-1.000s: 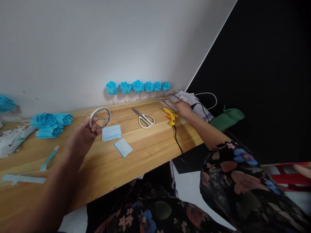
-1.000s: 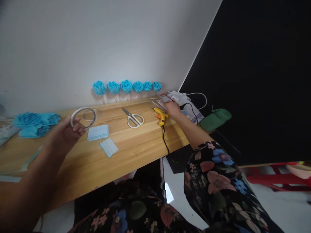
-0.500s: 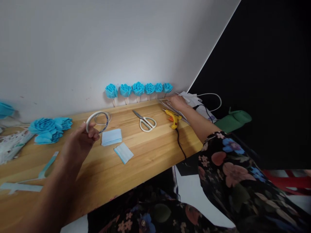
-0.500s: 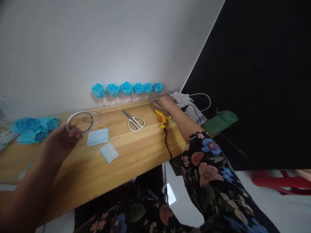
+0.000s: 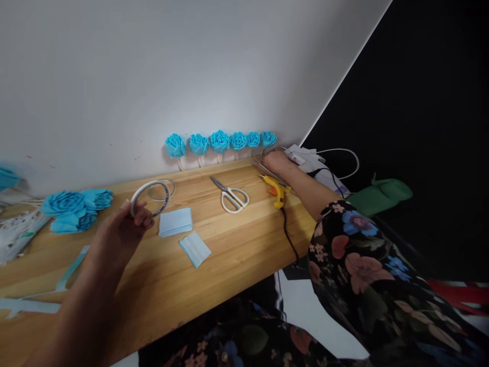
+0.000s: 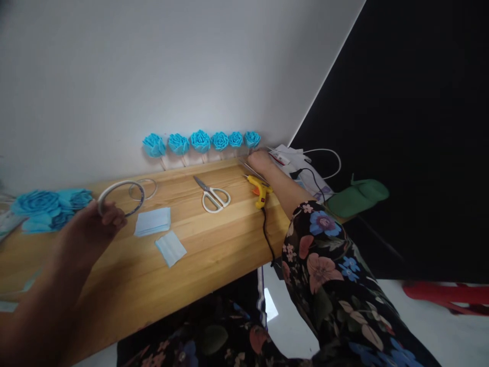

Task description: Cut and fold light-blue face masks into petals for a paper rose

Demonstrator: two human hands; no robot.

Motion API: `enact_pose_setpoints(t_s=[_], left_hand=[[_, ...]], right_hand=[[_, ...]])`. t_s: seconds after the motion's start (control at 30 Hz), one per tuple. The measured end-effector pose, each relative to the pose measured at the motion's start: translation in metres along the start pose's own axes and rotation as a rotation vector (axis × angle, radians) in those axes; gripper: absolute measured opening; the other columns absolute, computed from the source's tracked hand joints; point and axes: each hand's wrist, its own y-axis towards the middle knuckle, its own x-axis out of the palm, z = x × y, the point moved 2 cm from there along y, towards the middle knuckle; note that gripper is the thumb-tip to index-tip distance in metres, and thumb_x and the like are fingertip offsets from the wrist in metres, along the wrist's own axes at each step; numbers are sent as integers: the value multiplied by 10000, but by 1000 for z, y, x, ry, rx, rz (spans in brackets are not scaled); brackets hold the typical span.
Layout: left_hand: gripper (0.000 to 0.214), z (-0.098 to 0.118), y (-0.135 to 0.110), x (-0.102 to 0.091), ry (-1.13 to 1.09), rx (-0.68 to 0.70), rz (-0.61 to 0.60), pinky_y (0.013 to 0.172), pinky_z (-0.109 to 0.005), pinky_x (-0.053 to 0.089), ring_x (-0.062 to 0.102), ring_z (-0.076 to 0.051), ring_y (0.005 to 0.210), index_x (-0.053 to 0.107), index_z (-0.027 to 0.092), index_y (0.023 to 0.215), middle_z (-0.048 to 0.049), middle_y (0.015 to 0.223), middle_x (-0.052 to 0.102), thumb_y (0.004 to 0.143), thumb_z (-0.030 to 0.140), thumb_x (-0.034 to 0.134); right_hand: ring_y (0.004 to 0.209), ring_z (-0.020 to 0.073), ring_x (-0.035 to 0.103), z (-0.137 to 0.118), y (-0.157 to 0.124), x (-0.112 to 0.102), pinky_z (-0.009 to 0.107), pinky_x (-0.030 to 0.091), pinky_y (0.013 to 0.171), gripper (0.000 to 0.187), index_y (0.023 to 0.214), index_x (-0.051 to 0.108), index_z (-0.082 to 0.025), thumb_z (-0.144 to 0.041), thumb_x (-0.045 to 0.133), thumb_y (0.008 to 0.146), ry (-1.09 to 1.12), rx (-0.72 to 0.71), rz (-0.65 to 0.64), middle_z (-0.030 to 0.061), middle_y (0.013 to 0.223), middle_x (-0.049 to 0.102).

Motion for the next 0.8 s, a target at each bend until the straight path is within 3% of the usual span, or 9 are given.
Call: enact_pose_setpoints(t_s=[0.1, 0.57, 0.8], left_hand=[[157, -2, 2, -1, 6, 4, -29, 534, -218, 506, 476, -121, 564, 688, 155, 736, 8, 575, 459, 840, 271, 673], [195, -1, 3, -2, -23, 8, -1, 532, -220, 495, 483, -123, 561, 680, 123, 769, 12, 568, 441, 894, 236, 581], [225, -2, 0, 3, -1, 40, -3, 536, -217, 486, 472, -120, 559, 697, 131, 783, 8, 570, 428, 916, 243, 554]], right_hand=[[1078, 382, 703, 2, 1, 6, 487, 487, 943, 412, 1077, 739, 57, -128, 388, 965, -41, 62, 25, 350, 1108, 728], [1120, 359, 698, 2, 5, 2, 425, 506, 933, 404, 1189, 695, 39, -107, 390, 966, -22, 136, 54, 324, 1179, 718], [1117, 364, 696, 10, 14, -1, 432, 498, 928, 373, 1180, 732, -20, -192, 491, 954, 57, 196, -17, 281, 1182, 740]])
